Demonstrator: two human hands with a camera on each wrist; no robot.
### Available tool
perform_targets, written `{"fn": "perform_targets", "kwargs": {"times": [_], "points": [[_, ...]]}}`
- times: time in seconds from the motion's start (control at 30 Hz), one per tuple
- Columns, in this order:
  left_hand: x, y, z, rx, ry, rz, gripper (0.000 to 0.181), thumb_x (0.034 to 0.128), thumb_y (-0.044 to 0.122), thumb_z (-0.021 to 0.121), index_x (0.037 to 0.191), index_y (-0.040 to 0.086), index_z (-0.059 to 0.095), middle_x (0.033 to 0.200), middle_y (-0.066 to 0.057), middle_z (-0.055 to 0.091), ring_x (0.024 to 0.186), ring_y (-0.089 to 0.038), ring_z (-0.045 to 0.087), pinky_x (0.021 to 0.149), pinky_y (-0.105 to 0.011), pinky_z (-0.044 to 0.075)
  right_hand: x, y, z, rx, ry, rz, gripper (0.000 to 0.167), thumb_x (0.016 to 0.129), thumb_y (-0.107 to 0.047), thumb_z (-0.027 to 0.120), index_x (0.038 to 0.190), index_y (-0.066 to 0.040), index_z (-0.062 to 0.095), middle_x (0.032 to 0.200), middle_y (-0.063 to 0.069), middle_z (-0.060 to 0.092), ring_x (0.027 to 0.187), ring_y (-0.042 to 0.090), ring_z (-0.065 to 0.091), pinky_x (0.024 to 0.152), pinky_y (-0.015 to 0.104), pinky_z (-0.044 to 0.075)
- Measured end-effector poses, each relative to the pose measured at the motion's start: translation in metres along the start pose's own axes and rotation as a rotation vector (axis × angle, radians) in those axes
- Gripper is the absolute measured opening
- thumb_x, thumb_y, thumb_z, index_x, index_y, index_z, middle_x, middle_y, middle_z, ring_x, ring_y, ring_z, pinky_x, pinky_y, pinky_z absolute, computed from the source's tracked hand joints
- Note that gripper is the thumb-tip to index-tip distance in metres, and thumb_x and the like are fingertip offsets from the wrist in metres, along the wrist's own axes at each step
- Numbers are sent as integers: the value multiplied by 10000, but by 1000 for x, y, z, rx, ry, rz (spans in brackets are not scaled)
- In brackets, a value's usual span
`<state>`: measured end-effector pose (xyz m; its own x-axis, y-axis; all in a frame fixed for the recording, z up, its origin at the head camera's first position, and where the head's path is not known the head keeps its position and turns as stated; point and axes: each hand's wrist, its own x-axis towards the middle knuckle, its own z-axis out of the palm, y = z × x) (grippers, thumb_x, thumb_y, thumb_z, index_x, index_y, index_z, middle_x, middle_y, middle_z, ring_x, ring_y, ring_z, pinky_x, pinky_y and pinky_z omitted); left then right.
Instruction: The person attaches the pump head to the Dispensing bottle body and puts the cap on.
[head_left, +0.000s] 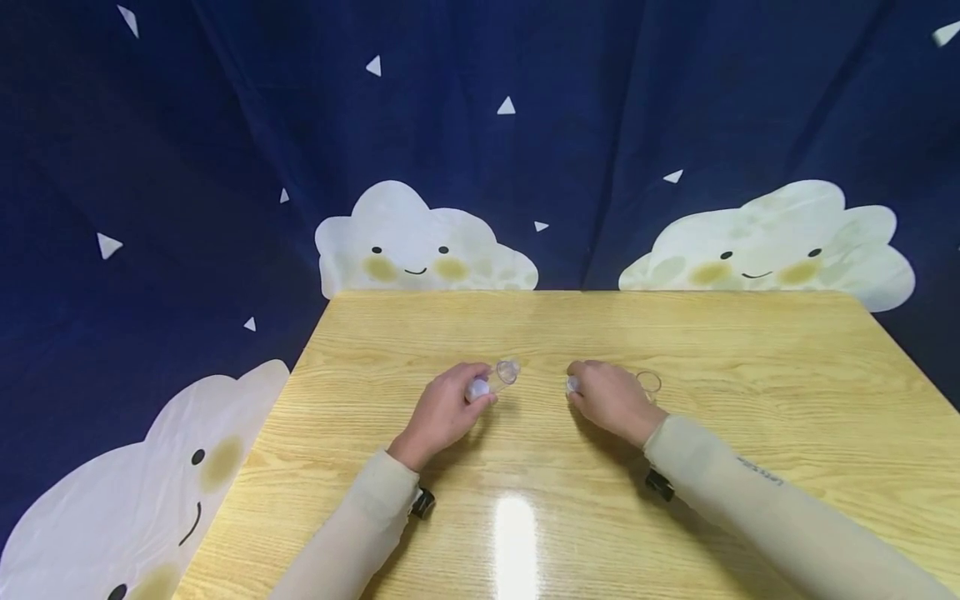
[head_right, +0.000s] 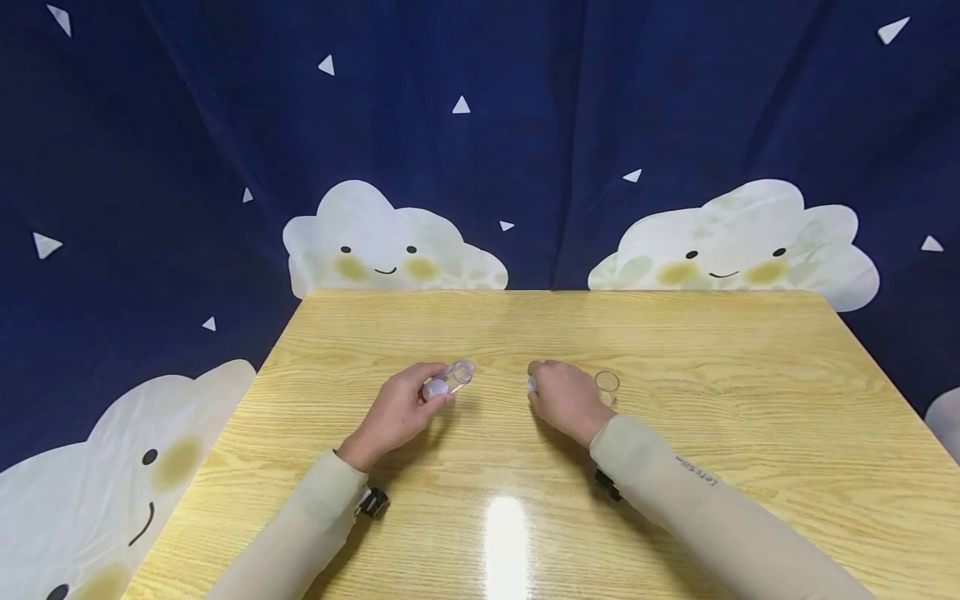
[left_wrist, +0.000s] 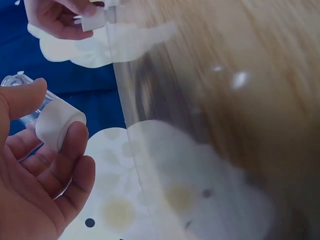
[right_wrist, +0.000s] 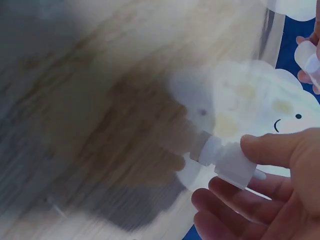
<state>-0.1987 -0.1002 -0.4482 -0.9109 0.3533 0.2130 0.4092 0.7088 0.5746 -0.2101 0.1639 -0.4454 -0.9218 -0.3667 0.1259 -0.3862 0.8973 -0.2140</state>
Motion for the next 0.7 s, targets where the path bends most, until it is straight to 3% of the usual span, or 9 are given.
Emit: {"fn": "perform_targets", "kwargs": {"times": [0.17, 0.37, 0.7], "points": [[2, 2, 1, -16, -7, 18, 410, 922, 236, 711, 1282, 54, 634, 1179, -85, 695, 925, -180, 666, 717, -284, 532, 0, 7, -7, 38, 6, 9, 270, 868, -135, 712, 1097, 5, 684, 955, 166, 742, 774, 249, 681, 665, 432, 559], [4, 3, 3, -3, -1, 15, 413, 917, 245, 716, 1281, 67, 636, 1171, -78, 699, 904, -170, 663, 722, -285, 526, -4, 8, -11, 79, 58, -14, 258, 856, -110, 696, 1088, 4, 691, 1008, 186, 734, 899, 342, 707, 780, 490, 573], [7, 8, 6, 9, 0, 37, 423, 927, 256, 703, 1299, 71, 624, 1201, -78, 690, 944, -174, 671, 773, -306, 549, -16, 11, -12, 119, 94, -62, 257, 866, -114, 692, 1103, -17, 692, 940, 124, 688, 788, 231, 651, 695, 425, 562]]}}
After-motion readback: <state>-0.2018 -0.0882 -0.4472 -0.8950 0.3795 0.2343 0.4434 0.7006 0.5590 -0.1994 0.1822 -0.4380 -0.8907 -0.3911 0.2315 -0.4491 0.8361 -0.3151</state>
